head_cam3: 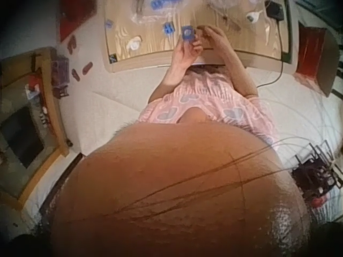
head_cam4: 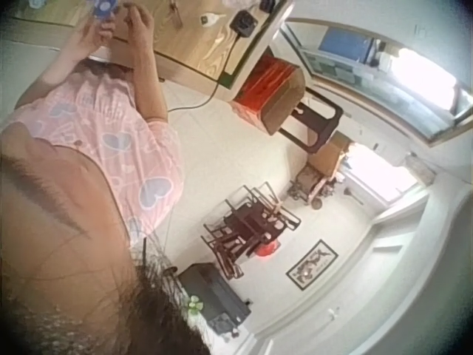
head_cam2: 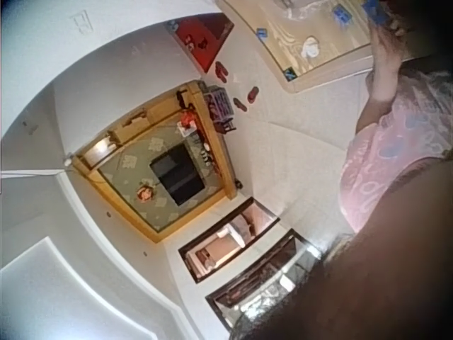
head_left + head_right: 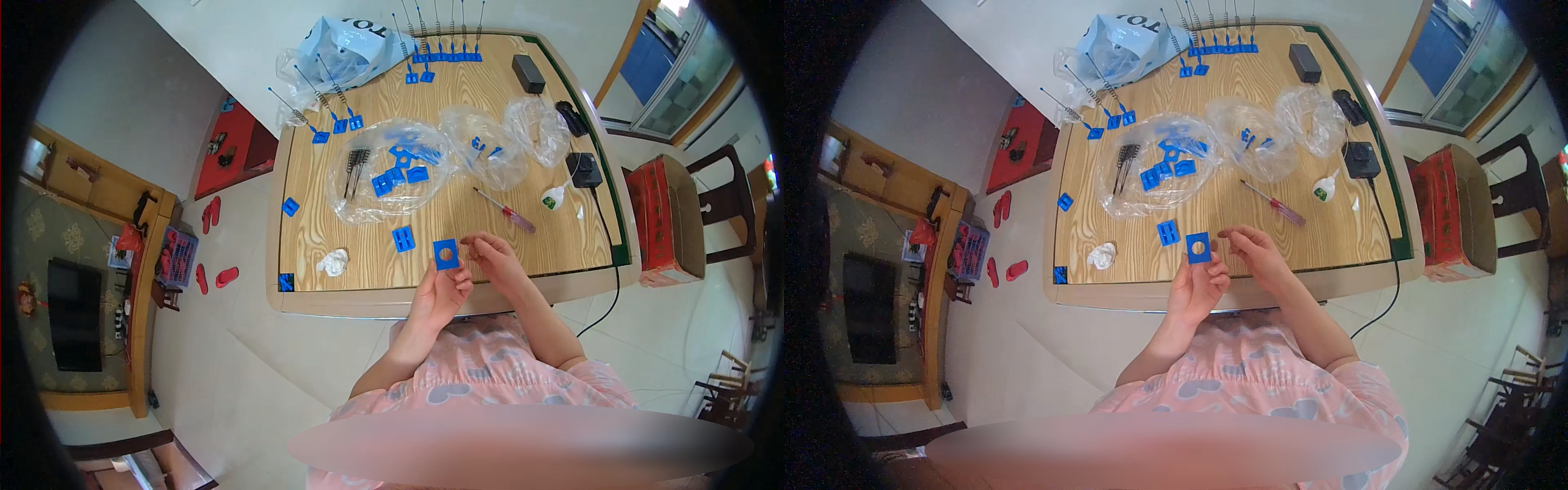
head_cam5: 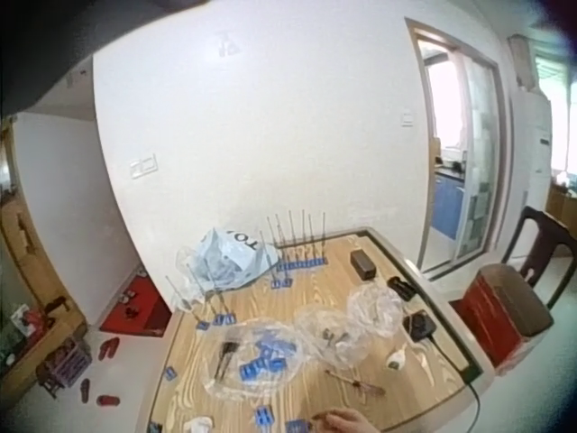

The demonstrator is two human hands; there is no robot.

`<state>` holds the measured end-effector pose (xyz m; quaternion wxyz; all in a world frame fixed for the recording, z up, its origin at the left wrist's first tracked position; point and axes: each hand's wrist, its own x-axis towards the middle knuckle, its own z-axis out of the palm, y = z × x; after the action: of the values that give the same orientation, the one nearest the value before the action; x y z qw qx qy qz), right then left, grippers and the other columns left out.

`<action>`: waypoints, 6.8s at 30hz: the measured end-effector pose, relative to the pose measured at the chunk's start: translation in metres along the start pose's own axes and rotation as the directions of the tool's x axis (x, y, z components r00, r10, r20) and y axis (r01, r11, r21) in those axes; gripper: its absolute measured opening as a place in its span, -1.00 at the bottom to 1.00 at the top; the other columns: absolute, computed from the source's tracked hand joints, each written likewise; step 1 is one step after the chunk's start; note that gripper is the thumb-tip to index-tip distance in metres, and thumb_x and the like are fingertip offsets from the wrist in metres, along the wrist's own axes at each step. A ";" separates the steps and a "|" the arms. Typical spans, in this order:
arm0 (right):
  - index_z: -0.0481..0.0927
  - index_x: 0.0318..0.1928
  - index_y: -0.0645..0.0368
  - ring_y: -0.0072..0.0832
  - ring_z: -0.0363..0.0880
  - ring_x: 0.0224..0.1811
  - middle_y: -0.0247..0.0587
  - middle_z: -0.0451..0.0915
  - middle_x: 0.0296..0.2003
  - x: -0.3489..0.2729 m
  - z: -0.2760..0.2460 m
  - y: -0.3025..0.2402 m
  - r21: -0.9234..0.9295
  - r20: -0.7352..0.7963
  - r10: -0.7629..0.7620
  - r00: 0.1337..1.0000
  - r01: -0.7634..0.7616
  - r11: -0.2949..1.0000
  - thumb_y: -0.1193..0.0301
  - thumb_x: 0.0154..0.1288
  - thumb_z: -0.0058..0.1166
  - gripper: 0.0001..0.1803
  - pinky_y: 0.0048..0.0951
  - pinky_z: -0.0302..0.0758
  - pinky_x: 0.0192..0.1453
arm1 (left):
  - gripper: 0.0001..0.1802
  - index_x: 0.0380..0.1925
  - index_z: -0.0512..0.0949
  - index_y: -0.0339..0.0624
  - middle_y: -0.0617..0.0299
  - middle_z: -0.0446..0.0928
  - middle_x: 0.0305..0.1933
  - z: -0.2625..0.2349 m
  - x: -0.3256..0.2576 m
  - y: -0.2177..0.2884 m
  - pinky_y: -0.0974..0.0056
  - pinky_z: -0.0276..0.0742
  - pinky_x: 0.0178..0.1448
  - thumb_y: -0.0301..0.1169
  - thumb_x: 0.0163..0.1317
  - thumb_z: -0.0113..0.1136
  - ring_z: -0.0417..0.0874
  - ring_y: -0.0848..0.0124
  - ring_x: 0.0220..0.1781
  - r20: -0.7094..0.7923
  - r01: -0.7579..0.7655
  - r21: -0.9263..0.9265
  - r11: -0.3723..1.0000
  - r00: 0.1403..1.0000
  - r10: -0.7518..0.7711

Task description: Assembling small blue plastic and metal electronic components at a table.

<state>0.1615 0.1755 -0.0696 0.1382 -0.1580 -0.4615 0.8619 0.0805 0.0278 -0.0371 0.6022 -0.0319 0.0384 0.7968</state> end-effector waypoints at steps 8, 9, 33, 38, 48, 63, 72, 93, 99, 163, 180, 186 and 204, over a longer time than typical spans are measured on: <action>0.24 0.22 0.35 -0.78 0.28 -0.48 -0.29 0.51 -0.07 -0.011 0.031 -0.015 0.217 0.217 0.167 0.962 -0.215 0.952 0.20 0.33 -0.18 -0.42 -0.72 0.30 -0.42 | -0.57 -0.07 0.41 -0.22 0.26 0.42 -0.22 0.003 -0.004 -0.020 0.42 0.31 -0.23 -0.13 0.21 0.12 0.30 0.47 -0.27 -0.001 0.062 -0.078 0.995 0.998 -0.062; 0.20 0.25 0.38 -0.83 0.19 -0.58 -0.29 0.50 -0.05 -0.011 0.031 -0.015 0.221 0.250 0.230 0.940 -0.287 0.932 0.19 0.31 -0.17 -0.38 -0.77 0.22 -0.54 | -0.57 -0.08 0.42 -0.23 0.24 0.43 -0.21 0.003 -0.003 -0.021 0.42 0.31 -0.22 -0.14 0.21 0.12 0.30 0.46 -0.26 0.008 0.066 -0.081 0.995 0.998 -0.065; 0.35 0.12 0.41 -0.52 0.52 -0.07 -0.06 0.49 0.00 0.002 0.014 0.008 0.321 0.399 0.123 0.909 -0.264 0.909 0.18 0.23 0.08 -0.39 -0.56 0.55 -0.15 | -0.61 -0.11 0.43 -0.26 0.18 0.44 -0.18 0.006 -0.006 -0.021 0.44 0.34 -0.23 -0.18 0.21 0.14 0.31 0.45 -0.24 -0.023 0.093 -0.150 0.984 0.995 -0.098; 0.39 0.08 0.41 -0.44 0.52 -0.03 -0.05 0.50 -0.03 0.003 0.016 0.008 0.332 0.405 0.093 0.910 -0.241 0.912 0.16 0.21 0.09 -0.41 -0.52 0.54 -0.08 | -0.60 -0.11 0.43 -0.25 0.18 0.44 -0.18 0.005 -0.005 -0.021 0.44 0.34 -0.23 -0.18 0.20 0.14 0.31 0.44 -0.24 -0.010 0.102 -0.158 0.982 0.994 -0.105; 0.52 -0.09 0.22 -0.37 0.54 -0.05 -0.22 0.56 -0.13 0.013 -0.006 0.009 0.494 0.299 -0.088 0.950 -0.075 0.866 0.22 0.09 0.21 -0.57 0.01 0.27 0.26 | -0.69 -0.14 0.41 -0.18 0.15 0.51 -0.21 -0.026 -0.015 0.007 0.41 0.42 -0.23 -0.19 0.26 0.08 0.49 0.43 -0.28 -0.254 0.046 0.369 0.928 0.966 0.053; 0.51 -0.12 0.18 -0.40 0.53 -0.05 -0.27 0.58 -0.17 0.007 -0.018 0.016 0.491 0.147 -0.067 0.987 -0.015 0.871 0.31 0.12 0.20 -0.66 0.06 0.23 0.29 | -0.64 -0.53 0.46 -0.24 0.07 0.48 -0.43 -0.027 0.035 0.110 0.13 0.42 -0.28 -0.17 -0.05 0.33 0.53 0.15 -0.35 0.146 0.354 0.762 -0.542 0.721 0.677; 0.48 -0.06 0.18 -0.32 0.55 -0.11 -0.18 0.57 -0.16 0.009 -0.017 0.015 0.466 0.119 -0.070 0.990 0.007 0.885 0.23 0.16 0.14 -0.61 0.08 0.17 0.30 | -0.55 -0.27 0.38 -0.28 -0.01 0.47 -0.22 -0.018 0.035 0.084 0.05 0.45 -0.18 -0.21 -0.02 0.31 0.51 0.05 -0.21 0.258 0.445 0.540 -0.714 0.720 0.644; 0.47 -0.03 0.21 -0.33 0.52 -0.04 -0.20 0.56 -0.12 0.011 -0.020 0.016 0.513 0.140 -0.079 0.987 -0.004 0.858 0.26 0.18 0.13 -0.60 0.02 0.23 0.28 | -0.70 -0.22 0.57 -0.24 0.04 0.43 -0.26 -0.016 0.024 0.084 0.13 0.44 -0.14 -0.39 0.01 0.26 0.50 0.10 -0.20 0.323 0.242 0.601 -0.762 0.798 0.508; 0.46 -0.04 0.23 -0.28 0.52 -0.07 -0.13 0.53 -0.10 0.011 -0.022 0.017 0.542 0.139 -0.072 0.988 -0.015 0.840 0.26 0.20 0.11 -0.61 0.02 0.20 0.30 | -0.69 -0.25 0.56 -0.28 0.01 0.45 -0.20 -0.005 0.018 0.096 0.12 0.44 -0.05 -0.47 -0.07 0.30 0.50 0.06 -0.14 0.150 0.215 0.661 -0.719 0.901 0.408; 0.55 -0.30 0.07 -0.36 0.52 -0.16 -0.31 0.57 -0.40 0.038 0.131 -0.088 -0.720 0.653 -0.164 0.739 0.539 -0.438 0.24 -0.08 0.23 -0.69 -0.04 0.14 0.26 | -0.67 -0.15 0.38 -0.25 0.16 0.57 -0.18 -0.013 0.007 0.094 0.25 0.56 0.02 -0.75 0.08 0.06 0.60 0.40 -0.11 0.214 -0.387 0.758 0.526 0.908 0.359; 0.51 -0.22 0.07 -0.34 0.47 -0.06 -0.33 0.56 -0.27 0.033 0.130 -0.091 -0.746 0.637 -0.153 0.756 0.553 -0.371 0.25 -0.07 0.25 -0.64 -0.01 0.16 0.27 | -0.73 -0.20 0.38 -0.27 0.13 0.57 -0.19 -0.012 0.005 0.096 0.32 0.56 0.01 -0.72 0.10 0.12 0.61 0.41 -0.10 0.244 -0.403 0.741 0.537 0.907 0.344; 0.55 -0.25 0.07 -0.37 0.50 -0.14 -0.32 0.55 -0.37 0.032 0.129 -0.090 -0.717 0.681 -0.224 0.698 0.573 -0.396 0.22 -0.09 0.24 -0.65 -0.05 0.17 0.25 | -0.72 -0.19 0.38 -0.27 0.13 0.57 -0.19 -0.011 0.005 0.095 0.31 0.56 0.02 -0.71 0.10 0.13 0.61 0.40 -0.10 0.238 -0.403 0.744 0.532 0.905 0.352; 0.54 -0.26 0.06 -0.38 0.49 -0.15 -0.33 0.53 -0.38 0.029 0.126 -0.092 -0.716 0.688 -0.240 0.684 0.587 -0.378 0.24 -0.10 0.25 -0.65 -0.05 0.20 0.23 | -0.69 -0.17 0.38 -0.27 0.13 0.56 -0.17 -0.010 0.003 0.096 0.30 0.56 0.03 -0.74 0.08 0.12 0.61 0.40 -0.10 0.240 -0.385 0.758 0.526 0.915 0.323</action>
<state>0.0934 0.1410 0.0695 0.2315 0.0884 -0.9641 0.0953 -0.0122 0.0034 -0.0455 0.3795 0.2742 0.3716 0.8017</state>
